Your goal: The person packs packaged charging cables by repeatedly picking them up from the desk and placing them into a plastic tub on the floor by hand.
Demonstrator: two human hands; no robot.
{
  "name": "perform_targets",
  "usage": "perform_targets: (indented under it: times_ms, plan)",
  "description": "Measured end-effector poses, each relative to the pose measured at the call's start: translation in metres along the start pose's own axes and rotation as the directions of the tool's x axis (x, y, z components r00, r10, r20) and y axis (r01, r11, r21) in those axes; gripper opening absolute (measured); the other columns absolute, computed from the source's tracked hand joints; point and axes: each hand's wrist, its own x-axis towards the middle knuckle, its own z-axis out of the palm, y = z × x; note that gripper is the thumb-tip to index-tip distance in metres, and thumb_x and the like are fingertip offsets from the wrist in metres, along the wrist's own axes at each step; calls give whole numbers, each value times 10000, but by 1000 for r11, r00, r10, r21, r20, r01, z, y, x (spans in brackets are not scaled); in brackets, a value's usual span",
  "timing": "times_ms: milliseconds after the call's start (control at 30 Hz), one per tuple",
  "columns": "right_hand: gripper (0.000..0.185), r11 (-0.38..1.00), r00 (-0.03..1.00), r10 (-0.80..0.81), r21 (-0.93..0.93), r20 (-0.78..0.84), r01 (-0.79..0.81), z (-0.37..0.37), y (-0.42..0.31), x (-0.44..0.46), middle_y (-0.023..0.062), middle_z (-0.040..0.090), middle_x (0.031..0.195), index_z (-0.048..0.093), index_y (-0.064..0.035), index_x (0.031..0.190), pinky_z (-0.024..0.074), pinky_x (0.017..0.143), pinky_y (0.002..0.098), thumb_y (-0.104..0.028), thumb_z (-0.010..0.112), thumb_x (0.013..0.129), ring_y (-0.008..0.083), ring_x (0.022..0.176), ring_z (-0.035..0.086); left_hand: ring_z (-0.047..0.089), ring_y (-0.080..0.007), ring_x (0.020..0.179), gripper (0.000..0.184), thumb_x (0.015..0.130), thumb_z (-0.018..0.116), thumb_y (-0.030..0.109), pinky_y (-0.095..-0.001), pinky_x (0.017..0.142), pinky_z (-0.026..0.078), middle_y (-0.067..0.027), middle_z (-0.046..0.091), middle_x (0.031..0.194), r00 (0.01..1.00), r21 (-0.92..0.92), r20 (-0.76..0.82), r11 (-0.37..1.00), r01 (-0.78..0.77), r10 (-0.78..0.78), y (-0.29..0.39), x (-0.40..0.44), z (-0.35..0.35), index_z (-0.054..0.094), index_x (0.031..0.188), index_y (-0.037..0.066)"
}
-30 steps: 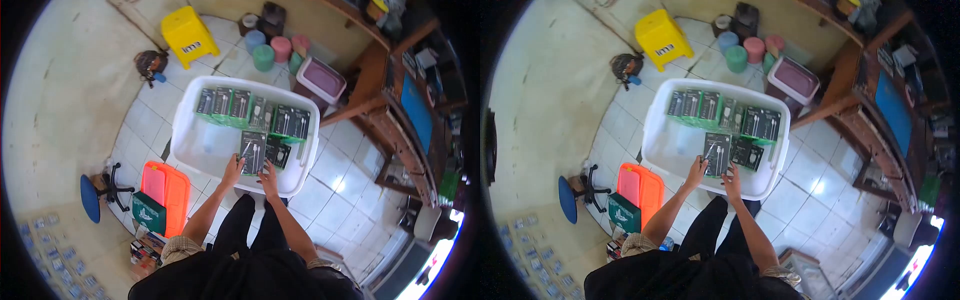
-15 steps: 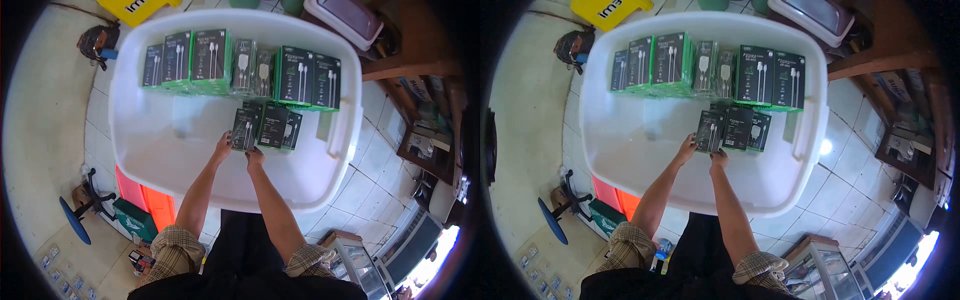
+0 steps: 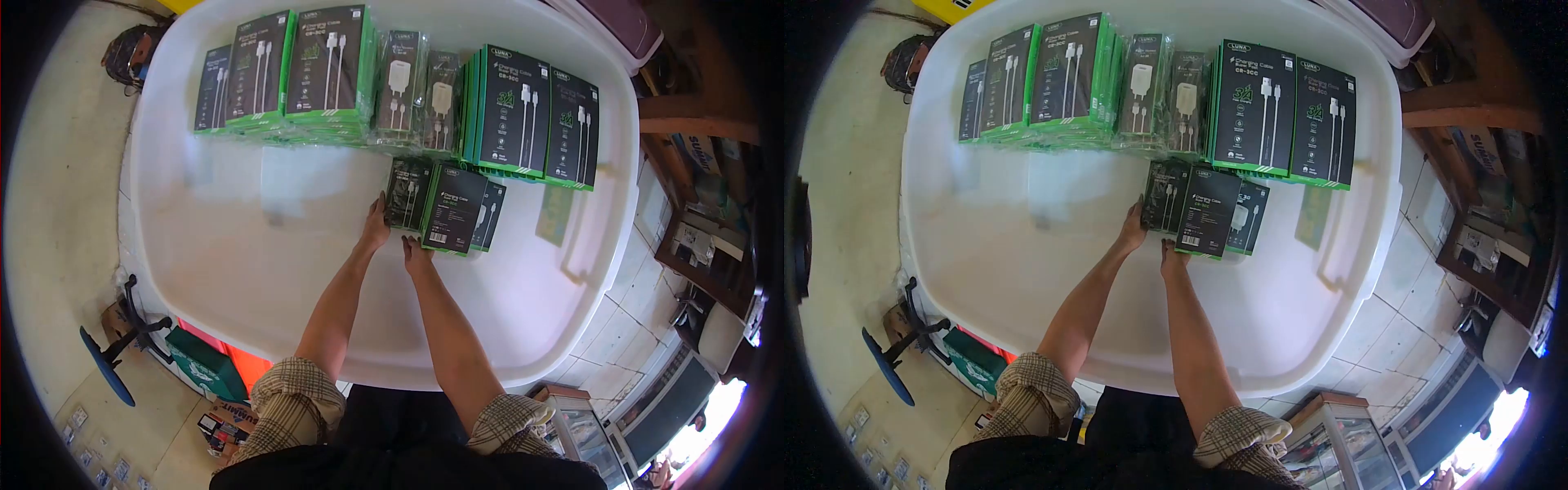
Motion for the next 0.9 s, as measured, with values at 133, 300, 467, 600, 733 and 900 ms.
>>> perform_targets:
  times_ms: [133,300,467,600,733,900]
  plan:
    - [183,694,957,-113,-668,267,269,-36,7,14,87,492,852,458,-9,872,478,720,281,78,481,713,179,774,503,187,-363,1172,809,672,570,112,-481,917,225,-134,156,1303,985,201,29,966,162,-171,50,-15,-29,47,1282,202]
    - [104,-268,713,21,-683,701,680,-72,-20,-24,103,518,773,495,16,835,455,651,257,-36,509,746,175,712,504,148,-378,1178,841,675,586,204,-528,910,182,-119,137,1312,974,136,57,968,210,-220,119,-57,-70,3,1280,227]
    - [146,621,884,-177,-647,434,442,-71,-93,-136,104,518,692,503,6,811,434,579,284,-115,534,736,205,618,502,193,-301,1185,801,676,590,229,-402,958,170,-159,215,1279,997,-111,-75,994,18,-27,201,-121,-112,77,1273,81]
    - [191,-2,527,-435,-586,730,811,-92,-167,-224,116,518,653,513,-5,801,423,539,308,-175,553,724,247,572,503,232,-278,1169,715,691,588,235,-339,960,178,-163,254,1261,991,-341,-135,940,-26,-21,278,-173,-150,190,1245,22]
    - [242,387,642,-590,-526,490,757,-107,-244,-319,134,536,768,523,-7,880,412,654,326,-190,543,724,284,716,510,298,-240,1128,583,721,568,238,-322,940,217,-145,324,1215,992,-497,-119,863,-86,31,335,-203,-178,304,1194,22]
    - [261,190,543,-762,-681,353,708,-227,-304,-366,162,496,979,520,-20,931,356,810,352,-154,546,709,303,931,437,389,-206,1059,452,738,557,205,-299,899,286,-124,432,1116,996,-480,-29,873,-84,79,348,-244,-188,400,1112,8]
